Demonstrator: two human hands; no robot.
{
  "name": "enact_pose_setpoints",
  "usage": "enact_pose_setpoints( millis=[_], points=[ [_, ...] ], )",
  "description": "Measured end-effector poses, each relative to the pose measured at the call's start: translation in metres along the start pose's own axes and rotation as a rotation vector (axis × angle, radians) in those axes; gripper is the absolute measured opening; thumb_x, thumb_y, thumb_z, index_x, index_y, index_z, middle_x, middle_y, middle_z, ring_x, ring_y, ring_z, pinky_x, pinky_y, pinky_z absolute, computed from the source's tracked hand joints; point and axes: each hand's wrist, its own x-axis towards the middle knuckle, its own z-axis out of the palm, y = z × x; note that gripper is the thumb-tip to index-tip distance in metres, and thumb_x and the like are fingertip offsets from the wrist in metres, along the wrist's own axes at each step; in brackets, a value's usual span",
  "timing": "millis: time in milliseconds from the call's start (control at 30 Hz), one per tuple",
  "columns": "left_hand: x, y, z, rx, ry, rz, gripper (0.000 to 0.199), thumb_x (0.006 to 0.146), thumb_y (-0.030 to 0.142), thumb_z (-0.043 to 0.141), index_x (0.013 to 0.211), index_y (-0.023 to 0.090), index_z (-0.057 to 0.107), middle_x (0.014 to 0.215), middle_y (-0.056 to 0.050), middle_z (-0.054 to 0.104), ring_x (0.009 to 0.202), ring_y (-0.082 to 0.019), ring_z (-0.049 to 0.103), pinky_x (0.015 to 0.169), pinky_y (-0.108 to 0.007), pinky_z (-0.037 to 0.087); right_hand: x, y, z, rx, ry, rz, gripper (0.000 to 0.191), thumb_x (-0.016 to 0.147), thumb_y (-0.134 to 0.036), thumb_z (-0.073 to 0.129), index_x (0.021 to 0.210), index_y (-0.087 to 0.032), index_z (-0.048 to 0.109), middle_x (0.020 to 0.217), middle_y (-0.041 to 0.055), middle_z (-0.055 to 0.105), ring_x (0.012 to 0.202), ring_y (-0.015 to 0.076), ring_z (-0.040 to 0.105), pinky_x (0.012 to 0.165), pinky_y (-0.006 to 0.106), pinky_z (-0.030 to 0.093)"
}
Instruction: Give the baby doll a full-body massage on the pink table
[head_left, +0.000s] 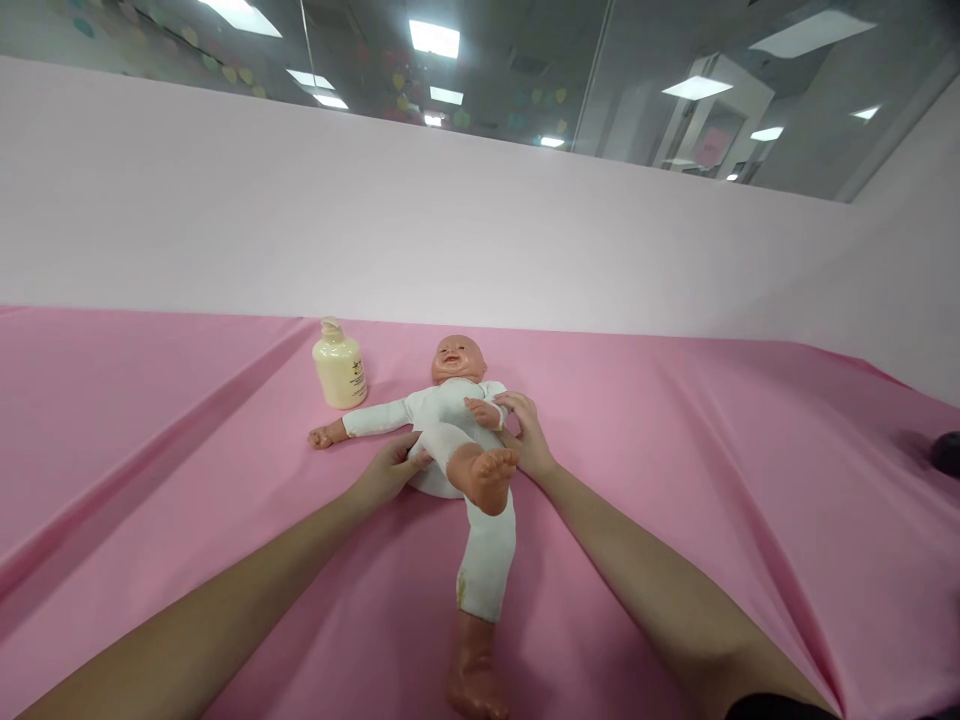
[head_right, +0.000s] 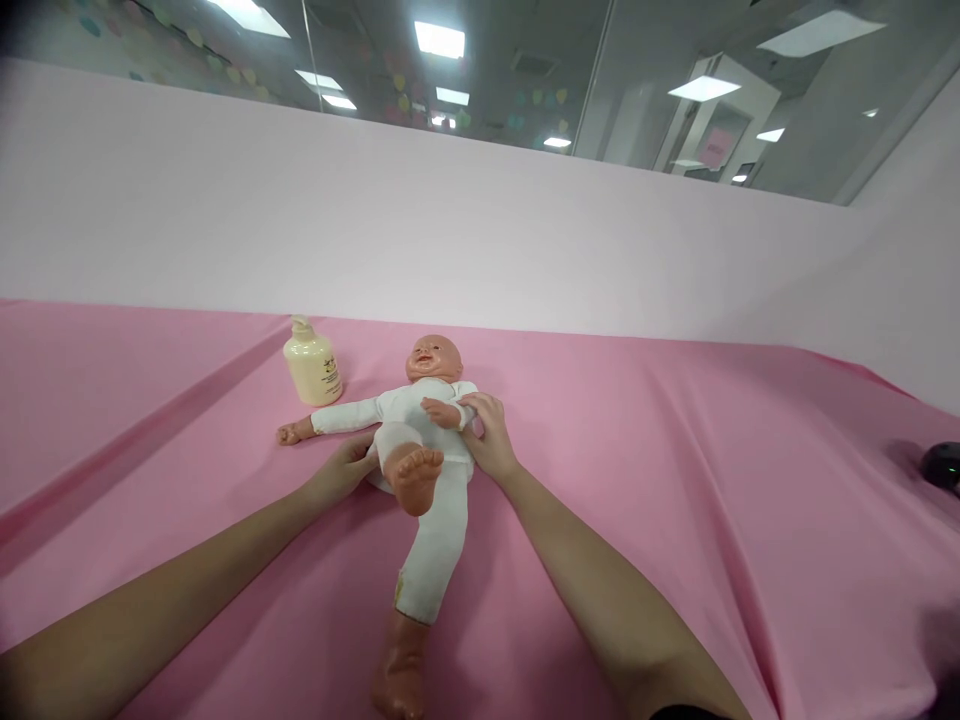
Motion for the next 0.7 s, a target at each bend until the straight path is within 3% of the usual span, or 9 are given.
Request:
enact_pose_setpoints(
  millis=[167,333,467,700],
  points=[
    [-0.007,0.014,0.001,0.003,-0.033,0.019,0.041,0.079,0.049,0.063,0.114,0.028,0.063,0.109,-0.004,0.066,0.107,-0.032,0.056,0.089,-0.041,0.047,0.002,0.021,0.004,0.244,0.145,0.298,0.032,0.086,-0.042,0.054,0.112,-0.025,0.050,0.110,0.0050,0.060,0.101,0.0209,0.056,0.090,0.040,0.047],
    [-0.013,0.027,0.004,0.040,-0.080,0.003,0.041,0.080,0.044,0.063,0.118,0.028,0.062,0.119,-0.007,0.062,0.110,-0.031,0.056,0.089,-0.039,0.048,0.005,0.030,0.003,0.381,0.337,0.368,0.029,0.089,-0.044,0.050,0.109,-0.023,0.049,0.111,0.0055,0.059,0.104,0.0195,0.057,0.092,0.039,0.047],
    [-0.006,0.012,0.003,0.028,-0.044,0.020,0.043,0.082,0.048,0.060,0.118,0.024,0.061,0.112,-0.007,0.065,0.105,-0.030,0.057,0.086,-0.039,0.048,0.003,0.018,0.001,0.336,0.304,0.273,0.032,0.089,-0.039,0.052,0.117,-0.024,0.047,0.115,0.0059,0.057,0.105,0.0196,0.056,0.094,0.039,0.045],
    [0.002,-0.002,-0.001,0.070,0.023,0.036,0.040,0.084,0.054,0.054,0.100,0.020,0.067,0.092,-0.005,0.067,0.090,-0.026,0.057,0.079,-0.035,0.047,-0.002,-0.006,-0.001,0.015,-0.018,-0.121,0.029,0.086,-0.025,0.055,0.114,-0.027,0.056,0.121,0.0060,0.054,0.117,0.0255,0.046,0.104,0.046,0.035]
  ],
)
